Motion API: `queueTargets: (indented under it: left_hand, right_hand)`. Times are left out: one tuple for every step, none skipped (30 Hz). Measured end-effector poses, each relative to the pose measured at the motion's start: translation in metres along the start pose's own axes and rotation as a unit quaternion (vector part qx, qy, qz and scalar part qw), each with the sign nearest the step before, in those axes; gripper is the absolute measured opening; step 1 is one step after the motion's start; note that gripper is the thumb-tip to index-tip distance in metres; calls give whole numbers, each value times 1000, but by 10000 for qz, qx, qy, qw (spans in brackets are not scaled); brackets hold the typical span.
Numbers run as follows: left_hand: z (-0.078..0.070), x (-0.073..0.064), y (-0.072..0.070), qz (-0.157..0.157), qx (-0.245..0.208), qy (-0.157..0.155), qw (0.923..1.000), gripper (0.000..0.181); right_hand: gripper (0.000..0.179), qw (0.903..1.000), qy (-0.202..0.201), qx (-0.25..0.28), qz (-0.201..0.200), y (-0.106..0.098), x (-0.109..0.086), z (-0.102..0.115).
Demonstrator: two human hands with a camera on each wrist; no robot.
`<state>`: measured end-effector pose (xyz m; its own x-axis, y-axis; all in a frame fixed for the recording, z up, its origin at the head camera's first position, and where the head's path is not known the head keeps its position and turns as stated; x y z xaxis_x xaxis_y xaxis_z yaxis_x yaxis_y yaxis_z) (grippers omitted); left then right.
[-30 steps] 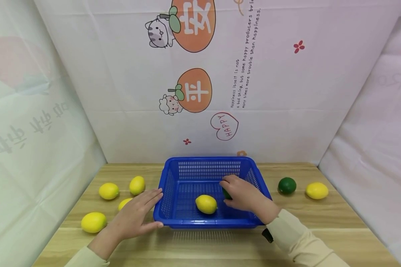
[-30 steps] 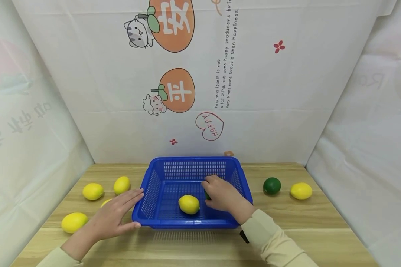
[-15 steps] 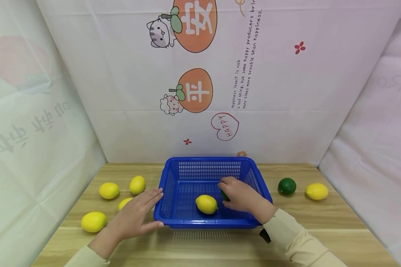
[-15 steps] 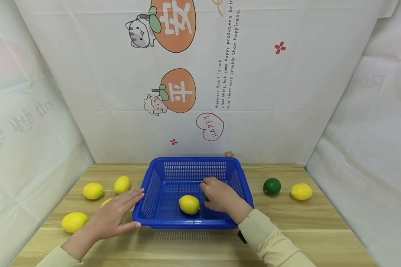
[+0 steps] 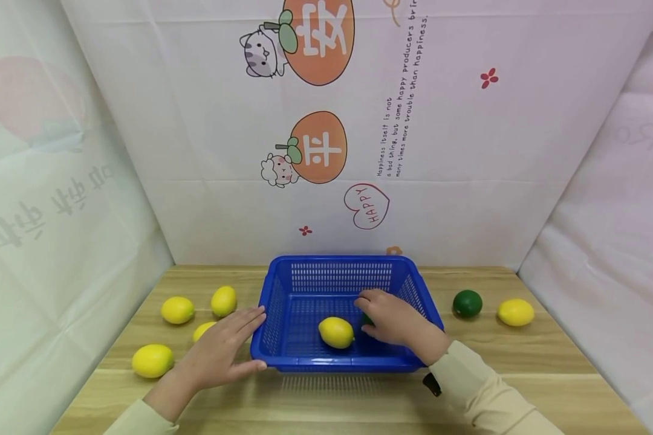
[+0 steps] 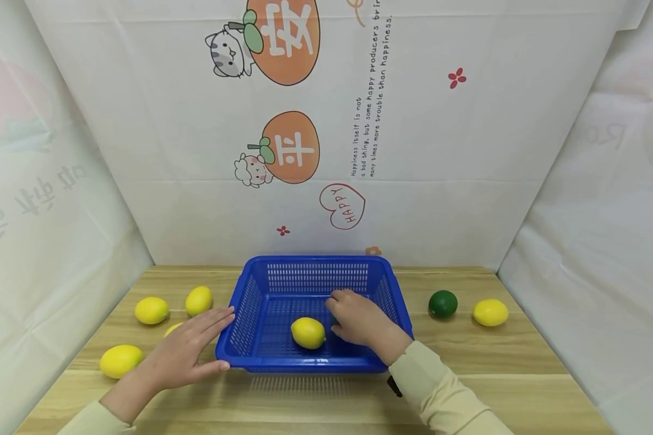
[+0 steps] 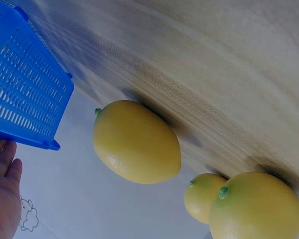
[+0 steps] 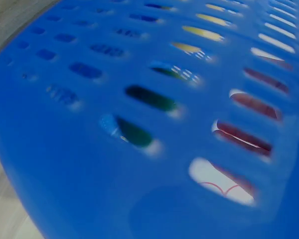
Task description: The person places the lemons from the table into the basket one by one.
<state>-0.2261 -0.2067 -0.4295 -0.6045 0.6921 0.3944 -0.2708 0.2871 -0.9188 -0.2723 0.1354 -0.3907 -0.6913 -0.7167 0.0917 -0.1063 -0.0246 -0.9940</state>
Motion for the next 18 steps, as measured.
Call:
queueTargets:
  left_hand:
    - [0, 0, 0, 0, -1, -3, 10000, 81]
    - [0, 0, 0, -1, -5, -5, 10000, 81]
    - [0, 0, 0, -1, -5, -5, 10000, 81]
    - [0, 0, 0, -3, -1, -3, 10000, 81]
    - [1, 0, 1, -5, 4, 1, 10000, 81]
    - [1, 0, 1, -9, 10, 6, 10000, 81]
    - [1, 0, 1, -14, 18, 12, 10000, 81]
    - [1, 0, 1, -16, 23, 16, 10000, 81]
    - [1, 0, 1, -19, 31, 17, 10000, 81]
    - [1, 0, 2, -21, 35, 15, 10000, 81]
    - [2, 0, 2, -22, 32, 15, 10000, 81]
    - [2, -1, 2, -17, 29, 8, 10000, 81]
    - [2, -1, 2, -10, 26, -1, 10000, 81]
    - [2, -1, 2, 0, 20, -10, 10000, 81]
    - [2, -1, 2, 9, 20, -19, 10000, 81]
    - [2, -1, 2, 17, 17, -27, 10000, 81]
    - [2, -1, 2, 22, 16, -32, 10000, 81]
    - [2, 0, 2, 29, 19, -39, 10000, 81]
  right_hand:
    - [41, 10000, -4, -19, -49, -1, 0, 0]
    - [41, 10000, 3, -28, -80, -1, -1, -1]
    - [41, 9999, 12, -42, -96, -2, -1, -1]
    - [41, 9999, 24, -43, -101, -2, -2, -1]
    - [41, 9999, 36, -27, -107, -3, -2, -1]
    - [41, 9999, 41, -17, -106, -3, -3, -1]
    - [41, 9999, 45, -13, -103, -3, -3, -1]
    - [41, 9999, 44, -15, -103, -4, -4, -2]
    - [41, 9999, 43, -36, -104, -4, -4, -2]
    - [41, 9999, 44, -61, -109, -4, -5, -2]
    - [42, 9999, 41, -74, -115, -4, -5, -3]
    - [42, 9999, 41, -92, -121, -4, -6, -4]
    - [42, 9999, 46, -101, -130, -4, -6, -4]
    - [43, 9998, 57, -119, -139, -4, -7, -5]
    - [43, 9998, 73, -122, -142, -4, -7, -6]
    - [44, 9998, 87, -110, -149, -4, -8, -6]
    - [44, 9998, 104, -96, -155, -5, -8, -7]
    - [44, 9998, 128, -92, -158, -5, -8, -7]
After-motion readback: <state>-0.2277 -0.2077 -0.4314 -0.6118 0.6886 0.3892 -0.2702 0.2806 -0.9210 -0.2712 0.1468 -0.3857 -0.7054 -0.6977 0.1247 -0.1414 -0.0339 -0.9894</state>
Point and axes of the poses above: each hand's wrist, its own x-axis towards the middle knuckle, its own y-axis out of the palm, z = x × y, the point moved 2 cm from there along x, towards the middle knuckle, and after that the axes turned 6 degrees about z, right-handed, at the moved point
